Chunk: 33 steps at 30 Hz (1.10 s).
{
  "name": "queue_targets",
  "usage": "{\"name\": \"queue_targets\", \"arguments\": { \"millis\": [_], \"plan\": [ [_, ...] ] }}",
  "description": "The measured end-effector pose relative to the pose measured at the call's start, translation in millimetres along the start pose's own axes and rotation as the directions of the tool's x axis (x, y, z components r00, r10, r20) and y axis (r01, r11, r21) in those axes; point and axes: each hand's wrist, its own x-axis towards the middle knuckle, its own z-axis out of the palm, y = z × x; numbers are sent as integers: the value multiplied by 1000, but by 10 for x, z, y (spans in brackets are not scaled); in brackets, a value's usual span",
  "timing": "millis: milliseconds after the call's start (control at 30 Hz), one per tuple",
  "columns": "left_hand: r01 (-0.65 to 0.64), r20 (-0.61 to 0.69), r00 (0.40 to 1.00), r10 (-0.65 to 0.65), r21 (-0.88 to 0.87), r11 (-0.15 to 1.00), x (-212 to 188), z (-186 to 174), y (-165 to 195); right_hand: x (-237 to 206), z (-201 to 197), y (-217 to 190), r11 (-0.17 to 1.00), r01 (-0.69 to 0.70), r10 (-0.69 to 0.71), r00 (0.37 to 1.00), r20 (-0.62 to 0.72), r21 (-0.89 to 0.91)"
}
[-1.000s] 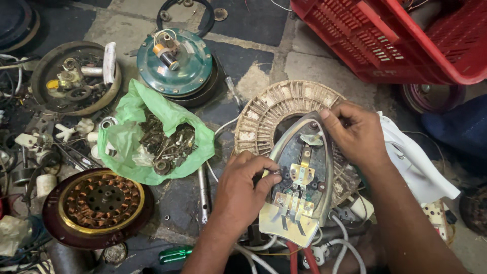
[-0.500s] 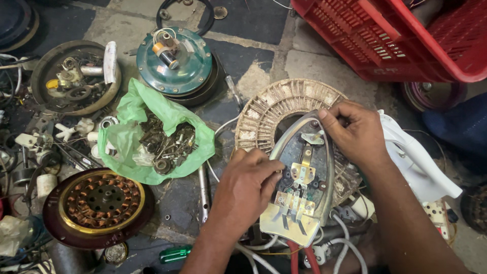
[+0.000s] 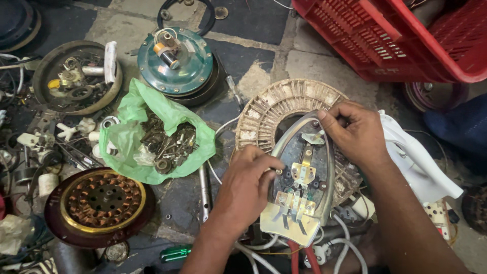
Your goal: The person sits on the floor and uses a screwdriver to tighten screws on the internal components of a disassembled electric iron. They adjust wires and small metal parts inside the iron's base while surrounded by various motor parts and tools.
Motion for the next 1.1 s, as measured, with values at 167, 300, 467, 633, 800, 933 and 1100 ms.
{"name": "queue_targets", "arguments": {
  "millis": [167, 300, 467, 633, 800, 933, 1100],
  "plan": [
    [-48, 8, 999, 48, 12, 999, 0, 7, -15, 11, -25, -59, 999, -43, 42, 999, 31, 26],
    [-30, 34, 999, 30, -10, 1000, 9, 2, -32, 32, -47, -58, 989, 125, -133, 985, 112, 78],
    [-29, 33, 999, 29, 4, 1000, 11, -15, -36, 27, -27, -7, 992, -128, 128, 986, 108, -9],
    [-30, 23, 999, 30, 6, 1000, 21, -3, -29, 27, -46, 16, 995, 47, -60, 985, 162, 84],
    [-30, 24, 999, 29, 23, 999, 31, 11, -12, 31, -46, 22, 990, -106, 88, 978, 187, 88],
    [-49, 24, 999, 49, 8, 999, 26, -14, 8, 30, -24, 59, 981, -184, 174, 976, 134, 68],
    [-57, 7, 998, 57, 15, 998, 39, -21, 15, 29, -40, 103, 991, -9, -16, 984, 177, 135]
  ]
}}
